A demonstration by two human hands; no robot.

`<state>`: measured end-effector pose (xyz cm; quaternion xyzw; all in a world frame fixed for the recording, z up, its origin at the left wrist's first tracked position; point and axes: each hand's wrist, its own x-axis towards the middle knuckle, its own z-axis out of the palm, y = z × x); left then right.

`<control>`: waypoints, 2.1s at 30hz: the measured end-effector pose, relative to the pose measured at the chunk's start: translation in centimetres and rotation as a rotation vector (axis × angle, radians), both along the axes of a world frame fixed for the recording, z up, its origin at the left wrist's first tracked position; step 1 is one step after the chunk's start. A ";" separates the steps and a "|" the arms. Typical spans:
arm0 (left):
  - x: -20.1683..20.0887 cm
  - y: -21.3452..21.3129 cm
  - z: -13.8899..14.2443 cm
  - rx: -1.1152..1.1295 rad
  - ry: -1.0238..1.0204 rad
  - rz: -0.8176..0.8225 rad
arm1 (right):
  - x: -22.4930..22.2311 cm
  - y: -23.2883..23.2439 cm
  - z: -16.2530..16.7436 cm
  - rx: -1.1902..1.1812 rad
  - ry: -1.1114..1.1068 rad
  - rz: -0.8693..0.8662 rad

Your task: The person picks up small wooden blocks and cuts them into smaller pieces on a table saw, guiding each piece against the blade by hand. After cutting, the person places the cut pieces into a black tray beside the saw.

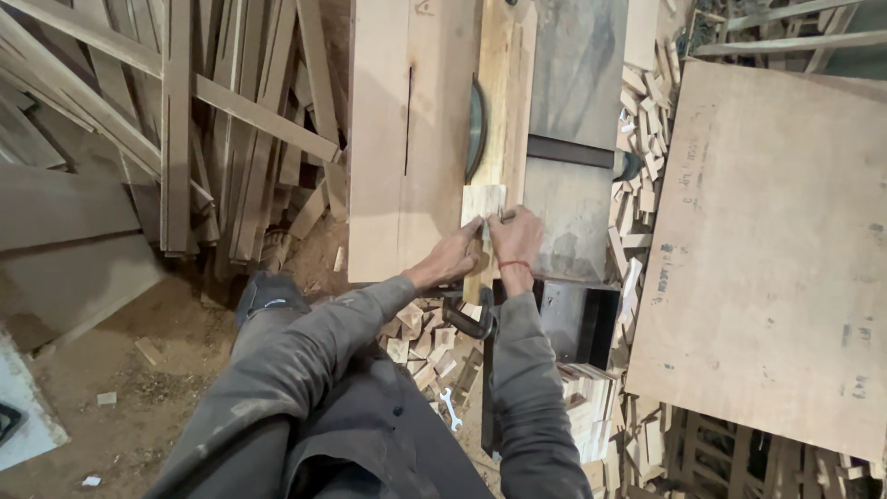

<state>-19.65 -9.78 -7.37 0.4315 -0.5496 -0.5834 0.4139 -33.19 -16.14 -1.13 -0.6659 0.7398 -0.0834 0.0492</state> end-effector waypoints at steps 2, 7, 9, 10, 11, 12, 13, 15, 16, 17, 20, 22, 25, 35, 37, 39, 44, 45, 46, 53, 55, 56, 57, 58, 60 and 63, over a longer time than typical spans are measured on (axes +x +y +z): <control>0.0 -0.4 -0.4 -0.030 -0.001 0.019 | 0.3 -0.5 0.0 -0.010 0.015 0.016; 0.1 -1.3 -1.0 -0.096 0.058 0.060 | 1.2 -1.3 0.0 -0.036 -0.024 -0.029; 0.3 -1.7 -0.9 -0.030 0.055 0.039 | 1.4 -1.6 0.0 -0.050 -0.028 -0.025; 0.5 -1.8 -0.8 0.004 0.053 0.028 | 1.5 -1.9 0.0 -0.049 -0.038 -0.030; 0.7 -2.0 -0.7 -0.006 0.057 0.037 | 1.6 -2.1 -0.1 -0.049 -0.050 -0.036; 0.9 -2.1 -0.5 -0.015 0.061 0.044 | 1.7 -2.4 -0.2 -0.050 -0.035 -0.029; 1.0 -2.3 -0.4 -0.026 0.065 0.049 | 1.9 -2.7 -0.2 -0.052 -0.021 -0.023; 1.1 -2.9 -0.2 -0.021 0.030 0.060 | 2.1 -3.3 -0.2 -0.061 -0.006 -0.025; 1.1 -3.3 -0.2 -0.020 0.014 0.067 | 2.3 -3.6 -0.1 -0.065 -0.005 -0.032; 1.0 -3.6 -0.2 0.035 0.002 0.059 | 2.5 -3.9 0.0 -0.066 -0.004 -0.038; 0.6 -4.4 -0.4 0.049 0.004 0.102 | 3.0 -4.7 0.1 -0.051 0.056 -0.061; 0.2 -4.8 -0.2 -0.150 0.059 0.212 | 3.2 -5.0 0.3 -0.054 0.038 -0.038; -1.2 -4.3 0.8 0.124 0.009 0.181 | 3.1 -5.4 0.3 -0.082 0.019 -0.017; -0.6 -2.0 3.5 -0.098 0.100 0.199 | 2.8 -7.1 -0.5 -0.094 0.076 -0.001; -0.8 -2.5 3.4 -0.109 0.116 0.209 | 2.8 -7.3 -0.5 -0.113 0.055 -0.001; -0.9 -2.9 3.4 -0.085 0.103 0.212 | 2.8 -7.5 -0.5 -0.107 0.041 -0.014; -0.6 -3.6 3.6 -0.036 0.121 0.185 | 3.2 -7.9 -0.1 -0.077 0.037 -0.040; -0.5 -3.7 3.6 -0.076 0.139 0.205 | 3.4 -8.0 0.0 -0.082 0.046 -0.042; -0.5 -3.9 3.6 -0.117 0.157 0.225 | 3.6 -8.1 0.2 -0.088 0.054 -0.045; -1.6 -4.6 2.4 -0.067 0.132 0.228 | 5.1 -8.6 1.7 -0.069 0.061 -0.064; -1.7 -3.9 2.2 -0.141 0.163 0.225 | 5.4 -8.7 1.9 -0.103 0.065 -0.035; -1.6 -3.2 2.2 -0.222 0.130 0.233 | 5.6 -9.0 1.9 -0.122 0.068 -0.017; -1.5 -2.1 1.9 -0.305 0.095 0.239 | 5.7 -9.2 1.9 -0.114 0.075 -0.031; -1.1 -1.2 1.8 -0.389 0.057 0.244 | 5.9 -9.6 1.9 -0.107 0.079 -0.044; 0.3 0.8 2.1 -0.181 0.086 0.119 | 6.3 -10.5 1.8 -0.099 0.084 -0.040; 3.1 2.7 2.8 -0.041 0.080 0.014 | 6.6 -12.2 2.4 -0.083 0.067 -0.004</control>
